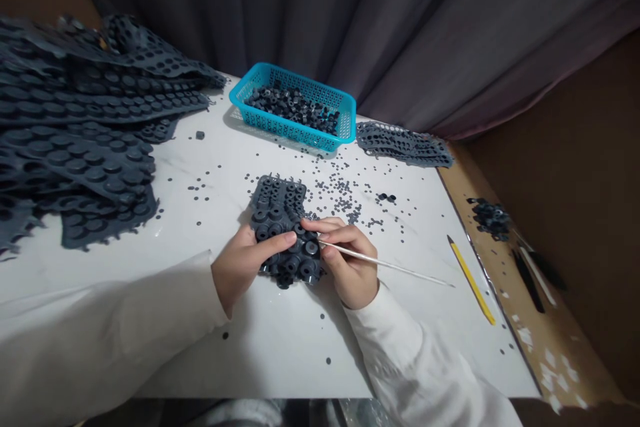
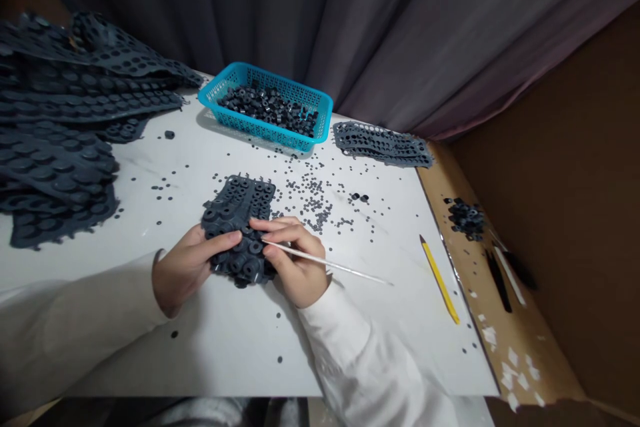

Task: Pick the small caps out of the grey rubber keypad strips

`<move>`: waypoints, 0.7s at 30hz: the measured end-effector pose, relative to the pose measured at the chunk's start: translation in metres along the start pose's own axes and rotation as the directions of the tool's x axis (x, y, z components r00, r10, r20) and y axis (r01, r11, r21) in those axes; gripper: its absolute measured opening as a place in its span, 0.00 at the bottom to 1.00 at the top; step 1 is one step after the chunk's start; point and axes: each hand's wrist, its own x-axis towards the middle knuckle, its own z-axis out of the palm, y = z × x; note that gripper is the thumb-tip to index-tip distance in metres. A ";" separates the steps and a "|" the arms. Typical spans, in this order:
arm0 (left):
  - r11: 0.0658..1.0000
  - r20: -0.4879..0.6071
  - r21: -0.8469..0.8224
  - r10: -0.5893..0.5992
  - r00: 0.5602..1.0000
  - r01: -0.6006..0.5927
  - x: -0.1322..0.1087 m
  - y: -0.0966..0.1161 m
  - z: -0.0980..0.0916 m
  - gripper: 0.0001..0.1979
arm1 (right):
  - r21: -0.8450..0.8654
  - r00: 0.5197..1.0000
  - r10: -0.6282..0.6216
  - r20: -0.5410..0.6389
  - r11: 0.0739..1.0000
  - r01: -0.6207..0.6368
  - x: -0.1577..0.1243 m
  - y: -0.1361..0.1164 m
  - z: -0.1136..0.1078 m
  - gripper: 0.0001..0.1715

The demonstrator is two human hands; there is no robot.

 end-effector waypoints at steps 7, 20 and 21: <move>0.995 -0.008 0.101 0.030 1.000 -0.029 -0.001 0.001 0.001 0.22 | -0.021 0.999 -0.035 0.008 0.999 0.035 0.001 0.000 0.000 0.05; 0.975 0.011 0.206 0.081 0.997 -0.082 -0.002 0.002 0.002 0.20 | -0.094 0.994 -0.097 0.046 0.991 0.100 0.003 -0.002 -0.002 0.03; 0.975 0.009 0.207 0.083 0.997 -0.083 -0.002 0.002 0.002 0.19 | -0.106 0.994 -0.101 0.047 0.989 0.105 0.003 -0.002 -0.002 0.04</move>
